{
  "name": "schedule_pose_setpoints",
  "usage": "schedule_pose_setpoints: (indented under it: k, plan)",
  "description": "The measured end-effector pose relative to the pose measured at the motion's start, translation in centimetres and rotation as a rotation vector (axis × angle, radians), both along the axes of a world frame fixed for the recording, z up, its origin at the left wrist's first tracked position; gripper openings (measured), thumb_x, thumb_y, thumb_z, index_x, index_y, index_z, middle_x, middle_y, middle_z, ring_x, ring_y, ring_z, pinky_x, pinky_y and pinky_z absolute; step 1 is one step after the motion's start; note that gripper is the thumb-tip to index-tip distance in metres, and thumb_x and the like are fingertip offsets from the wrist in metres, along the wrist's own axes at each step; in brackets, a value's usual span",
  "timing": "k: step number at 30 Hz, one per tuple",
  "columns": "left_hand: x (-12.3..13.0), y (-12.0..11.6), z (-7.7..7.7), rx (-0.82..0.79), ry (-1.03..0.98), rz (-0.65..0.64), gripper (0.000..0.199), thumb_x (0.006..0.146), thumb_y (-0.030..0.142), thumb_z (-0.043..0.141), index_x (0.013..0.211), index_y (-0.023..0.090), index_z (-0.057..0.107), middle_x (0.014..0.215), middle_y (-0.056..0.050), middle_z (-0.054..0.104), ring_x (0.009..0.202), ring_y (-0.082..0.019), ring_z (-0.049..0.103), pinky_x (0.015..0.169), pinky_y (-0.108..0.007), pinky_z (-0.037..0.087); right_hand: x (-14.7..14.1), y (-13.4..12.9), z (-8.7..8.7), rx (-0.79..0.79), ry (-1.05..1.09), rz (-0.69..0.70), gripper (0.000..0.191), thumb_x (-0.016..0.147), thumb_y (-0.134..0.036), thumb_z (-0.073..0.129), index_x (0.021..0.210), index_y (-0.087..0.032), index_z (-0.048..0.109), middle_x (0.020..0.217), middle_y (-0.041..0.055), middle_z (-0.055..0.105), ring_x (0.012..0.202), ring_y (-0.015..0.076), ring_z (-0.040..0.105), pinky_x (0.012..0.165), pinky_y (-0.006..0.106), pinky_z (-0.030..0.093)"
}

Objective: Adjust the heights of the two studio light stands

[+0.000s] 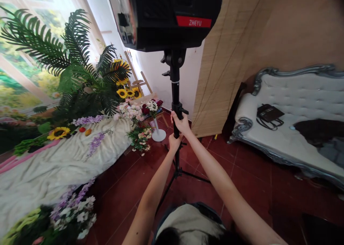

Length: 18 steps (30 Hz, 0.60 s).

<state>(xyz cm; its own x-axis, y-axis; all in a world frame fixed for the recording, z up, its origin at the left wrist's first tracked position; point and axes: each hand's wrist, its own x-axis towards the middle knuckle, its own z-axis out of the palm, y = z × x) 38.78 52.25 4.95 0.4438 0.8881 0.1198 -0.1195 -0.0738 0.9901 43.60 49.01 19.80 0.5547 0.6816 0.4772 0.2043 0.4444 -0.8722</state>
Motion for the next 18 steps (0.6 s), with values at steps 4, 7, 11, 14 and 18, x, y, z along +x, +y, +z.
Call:
schedule_pose_setpoints:
  k: [4,7,11,14,18]
  plan:
    - [-1.6,0.0,-1.0,0.131,-0.04,-0.116,0.028,0.065,0.034,0.073,0.082,0.016,0.061,0.078,-0.003,0.064,0.071,-0.012,0.061,0.07,-0.025,0.05,0.8,-0.1,0.5,-0.005,0.018,0.184,0.043,0.079,-0.06,0.053,0.072,-0.018,0.055,0.058,-0.0021,0.051,0.048,0.0084,0.046,0.05,0.023,0.04]
    - [-2.0,-0.1,-2.5,0.065,-0.037,-0.199,0.04,0.064,0.037,0.075,0.093,0.016,0.059,0.087,-0.006,0.065,0.076,-0.015,0.063,0.069,-0.027,0.053,0.7,0.0,0.5,-0.017,0.026,0.143,0.043,0.078,-0.06,0.053,0.071,-0.018,0.054,0.058,-0.0021,0.052,0.048,0.0086,0.046,0.05,0.023,0.04]
    - [-1.6,0.0,-4.6,0.028,0.026,-0.218,0.036,0.064,0.042,0.074,0.077,0.013,0.057,0.071,-0.005,0.063,0.058,-0.013,0.059,0.055,-0.027,0.051,0.0,-0.4,-0.6,-0.046,-0.011,-0.007,0.038,0.078,-0.057,0.057,0.078,-0.019,0.054,0.061,-0.0026,0.054,0.054,0.0103,0.051,0.055,0.024,0.043]
    - [-1.2,0.3,-5.6,0.062,0.0,-0.165,0.035,0.063,0.041,0.074,0.076,0.014,0.057,0.071,-0.005,0.064,0.06,-0.013,0.059,0.057,-0.027,0.051,-0.5,-0.9,-2.2,-0.104,-0.052,-0.074,0.035,0.078,-0.054,0.058,0.09,-0.021,0.052,0.065,-0.0033,0.055,0.059,0.012,0.054,0.059,0.024,0.045]
    - [-1.0,0.5,-6.3,0.086,-0.038,-0.164,0.031,0.063,0.038,0.073,0.079,0.014,0.06,0.074,-0.005,0.066,0.064,-0.015,0.06,0.062,-0.028,0.05,-0.3,-1.4,-5.7,-0.176,-0.063,-0.056,0.034,0.077,-0.051,0.059,0.092,-0.023,0.049,0.068,-0.0033,0.056,0.061,0.0135,0.056,0.061,0.026,0.047]
